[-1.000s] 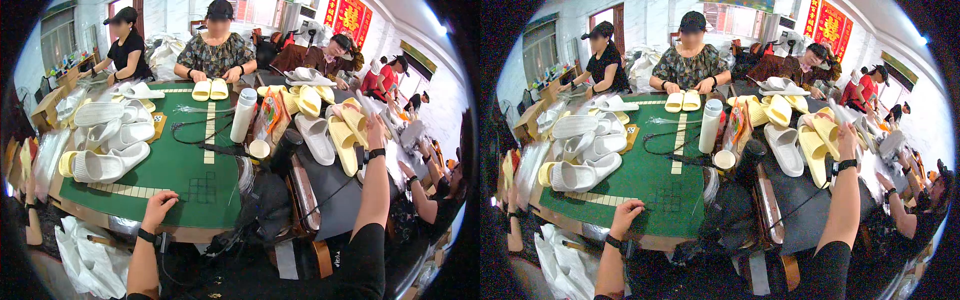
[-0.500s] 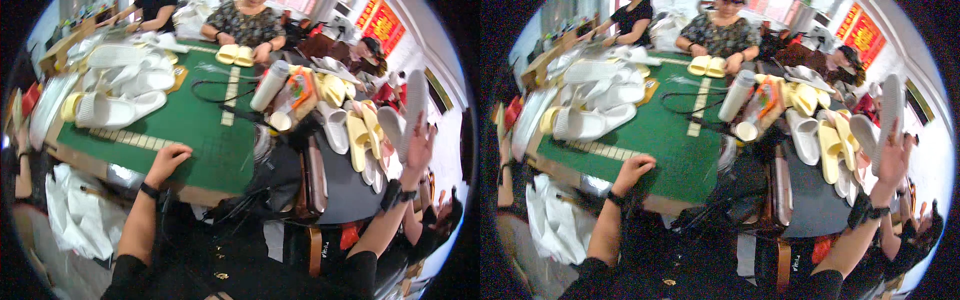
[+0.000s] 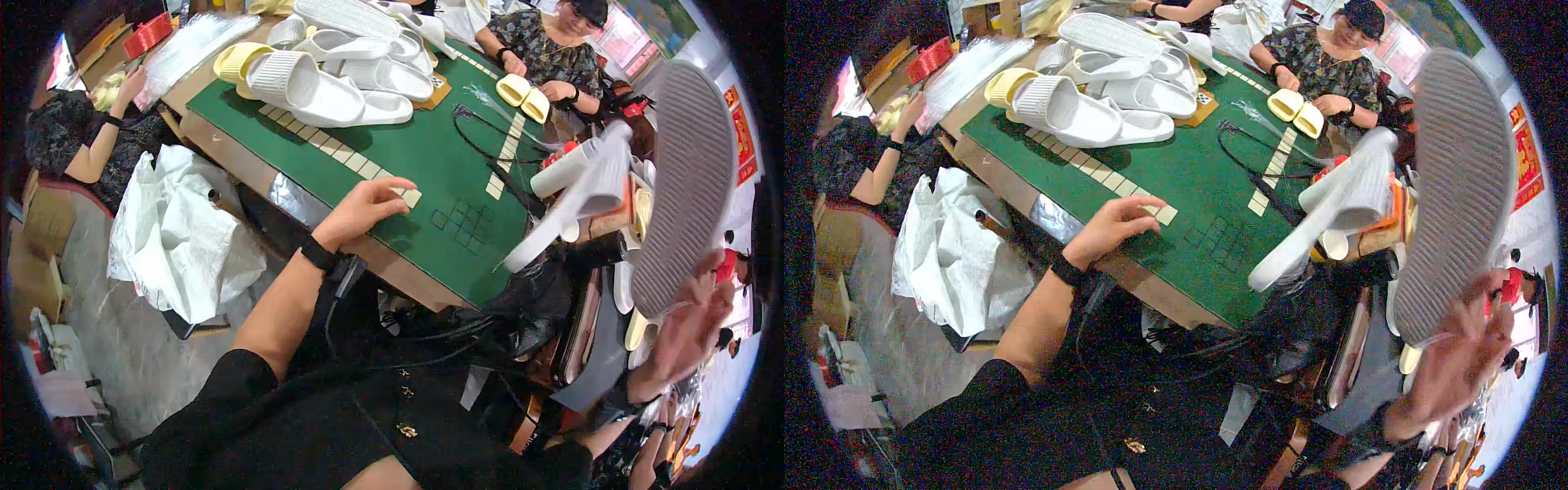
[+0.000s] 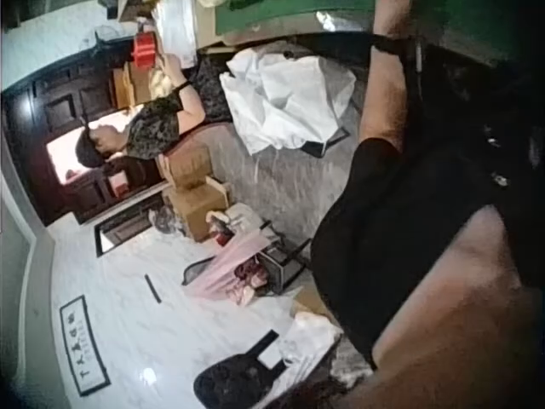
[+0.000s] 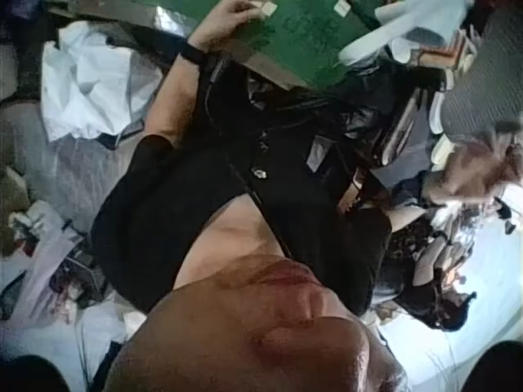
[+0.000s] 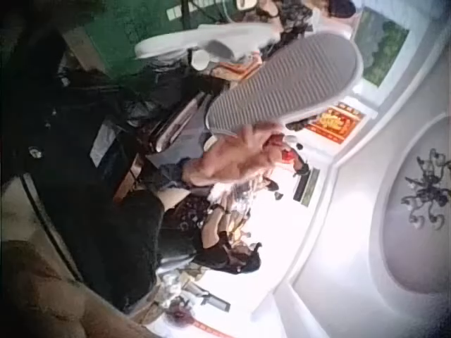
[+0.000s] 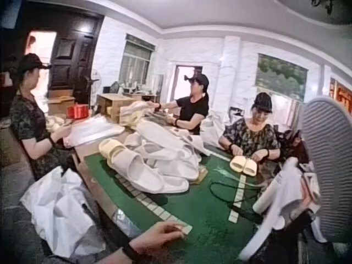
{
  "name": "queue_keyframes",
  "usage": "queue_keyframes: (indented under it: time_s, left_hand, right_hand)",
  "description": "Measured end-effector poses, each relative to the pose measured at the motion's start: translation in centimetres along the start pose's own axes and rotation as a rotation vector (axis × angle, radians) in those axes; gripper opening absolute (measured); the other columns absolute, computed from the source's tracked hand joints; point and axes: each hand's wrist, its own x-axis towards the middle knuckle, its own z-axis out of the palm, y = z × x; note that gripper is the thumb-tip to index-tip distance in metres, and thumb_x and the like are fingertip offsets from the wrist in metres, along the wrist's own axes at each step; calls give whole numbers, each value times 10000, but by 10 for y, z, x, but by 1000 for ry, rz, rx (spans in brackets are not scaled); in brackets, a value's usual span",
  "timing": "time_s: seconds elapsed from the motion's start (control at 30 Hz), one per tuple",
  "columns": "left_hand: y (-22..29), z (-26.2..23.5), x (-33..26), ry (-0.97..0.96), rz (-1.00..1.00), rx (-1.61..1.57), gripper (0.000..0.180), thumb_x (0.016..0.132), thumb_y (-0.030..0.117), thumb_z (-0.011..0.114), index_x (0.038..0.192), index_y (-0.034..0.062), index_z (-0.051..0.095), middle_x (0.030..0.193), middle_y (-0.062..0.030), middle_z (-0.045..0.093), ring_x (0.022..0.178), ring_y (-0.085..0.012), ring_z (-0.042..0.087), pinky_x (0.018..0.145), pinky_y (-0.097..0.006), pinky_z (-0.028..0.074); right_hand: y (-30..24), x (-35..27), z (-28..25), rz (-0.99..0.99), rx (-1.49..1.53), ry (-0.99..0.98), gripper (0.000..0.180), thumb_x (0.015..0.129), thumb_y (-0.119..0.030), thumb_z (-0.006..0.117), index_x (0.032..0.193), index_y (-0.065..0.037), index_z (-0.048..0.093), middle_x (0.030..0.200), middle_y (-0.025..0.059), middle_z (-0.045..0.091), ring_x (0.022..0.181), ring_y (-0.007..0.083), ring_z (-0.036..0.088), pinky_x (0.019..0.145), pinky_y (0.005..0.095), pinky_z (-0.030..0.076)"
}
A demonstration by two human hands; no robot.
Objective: The person is seen assembling shoe components, specifically attaching straps and cleaning the soles of various colored slippers at a workstation with several other workers.
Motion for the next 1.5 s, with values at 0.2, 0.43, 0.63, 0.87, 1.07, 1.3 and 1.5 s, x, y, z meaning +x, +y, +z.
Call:
queue_keyframes:
  time_s: [0.2, 0.43, 0.63, 0.87, 1.07, 1.3, 1.5]
  left_hand:
    - [31, -31, -28, 180, -52, 114, 388, 949, 155, 615, 1328, 107, 552, 944, -44, 681, 917, -109, 593, 827, -253, 457]
    - [25, -46, -31, 270, -87, 60, 446, 975, 218, 589, 1390, 94, 480, 959, -33, 674, 899, -100, 583, 820, -253, 454]
    - [17, -55, -34, 515, -126, -13, 560, 989, 316, 570, 1445, 60, 369, 1091, -49, 636, 954, -120, 595, 814, -271, 491]
    - [27, -41, -21, 552, -99, -93, 753, 936, 280, 661, 1524, 94, 230, 1162, -47, 594, 969, -115, 563, 765, -265, 485]
    - [4, -47, -12, 466, -66, 195, 661, 881, 200, 717, 1435, 28, 400, 1147, -49, 584, 872, -104, 527, 701, -247, 465]
    - [-1, -37, 55, 301, 8, 778, 577, 881, 220, 618, 1405, 70, 429, 1140, -280, 566, 1027, -388, 519, 938, -465, 409]
    - [-6, -25, 81, 327, 157, 1260, 601, 842, 190, 614, 1400, 56, 434, 1099, -293, 533, 1091, -443, 416, 961, -516, 365]
  right_hand:
    - [104, 47, -24, -153, -121, 104, 195, 989, -172, 537, 1141, -55, 507, 1502, 282, 299, 1399, 372, 328, 876, 362, 471]
    - [273, 39, -55, 319, -784, 5, 50, 879, -51, 659, 907, -44, 617, 1414, 126, 476, 1167, 250, 599, 789, 287, 539]
    - [283, 29, -47, 592, -839, 75, 55, 853, -2, 658, 901, -14, 635, 1233, 92, 641, 890, 105, 625, 712, 248, 510]
    - [245, 38, -99, 195, -1664, 260, 108, 819, -62, 678, 910, -31, 628, 1315, 174, 532, 1177, 349, 508, 951, 400, 448]
    - [260, 0, -138, 346, -1797, 278, 124, 803, -75, 692, 902, -45, 625, 1329, 261, 495, 1219, 430, 473, 1029, 464, 384]
    - [267, -23, -99, 323, -1845, 248, 137, 795, -62, 711, 898, -54, 622, 1257, 179, 591, 1185, 360, 506, 952, 428, 419]
    - [238, -22, -84, 348, -1403, 583, 82, 832, -67, 682, 903, -60, 643, 1214, 113, 641, 1095, 258, 579, 823, 317, 465]
